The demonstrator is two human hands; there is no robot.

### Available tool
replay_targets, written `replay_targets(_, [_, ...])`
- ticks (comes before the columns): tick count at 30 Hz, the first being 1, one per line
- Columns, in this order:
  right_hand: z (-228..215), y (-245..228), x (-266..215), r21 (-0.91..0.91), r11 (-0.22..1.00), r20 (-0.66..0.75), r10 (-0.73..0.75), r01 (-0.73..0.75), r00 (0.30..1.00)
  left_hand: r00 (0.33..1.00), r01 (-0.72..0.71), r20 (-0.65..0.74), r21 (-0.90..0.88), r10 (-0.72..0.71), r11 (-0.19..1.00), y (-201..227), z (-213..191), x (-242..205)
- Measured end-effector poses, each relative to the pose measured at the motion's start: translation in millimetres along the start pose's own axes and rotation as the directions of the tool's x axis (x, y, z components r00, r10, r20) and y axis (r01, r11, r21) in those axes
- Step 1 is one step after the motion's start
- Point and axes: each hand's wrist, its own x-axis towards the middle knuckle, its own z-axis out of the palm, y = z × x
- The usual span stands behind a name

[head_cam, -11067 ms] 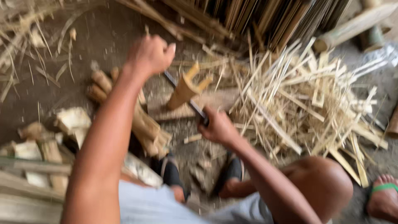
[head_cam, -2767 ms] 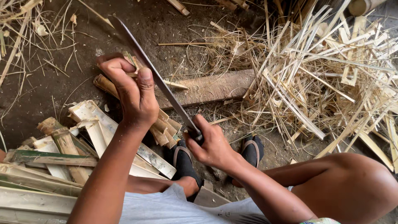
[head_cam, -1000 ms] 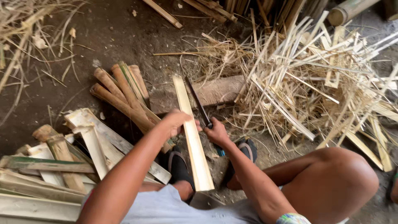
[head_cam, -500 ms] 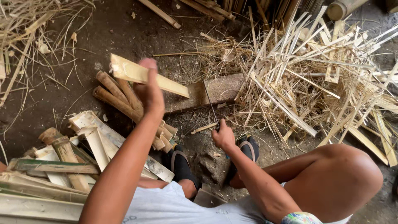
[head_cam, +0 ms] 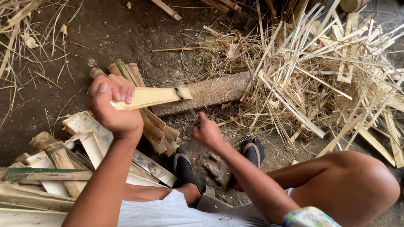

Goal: The person sits on the ground and uses a machete to split bamboo pieces into thin strips. They repeatedly pick up bamboo segments, position them on a wooden block, and strike them with the machete to create thin slivers.

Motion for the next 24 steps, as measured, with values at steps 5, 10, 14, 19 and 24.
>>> replay_targets(5, [-20,44,28,-0.182,0.981,-0.111,-0.088,0.066,0.99,0.999,0.0,-0.038,0.005,0.0,1.0,-2,-1,6])
replay_targets(10, [2,-12,-40,0.053,0.936,-0.116,-0.341,0.349,0.933,0.995,-0.005,-0.103,0.048,0.01,0.999,-2,-10,4])
replay_targets(14, [8,-14,-36,0.004,0.955,-0.163,-0.291,0.295,0.943,0.99,-0.018,-0.139,0.019,0.02,1.0,-5,-16,6])
replay_targets(19, [17,-1,-41,-0.03,0.974,-0.085,-0.227,0.225,0.97,0.976,-0.004,-0.219,0.019,0.008,1.0,4,-31,5])
replay_targets(24, [29,19,-39,-0.017,0.886,-0.144,-0.461,0.464,0.875,0.992,-0.009,-0.123,0.003,0.01,1.0,-4,-20,0])
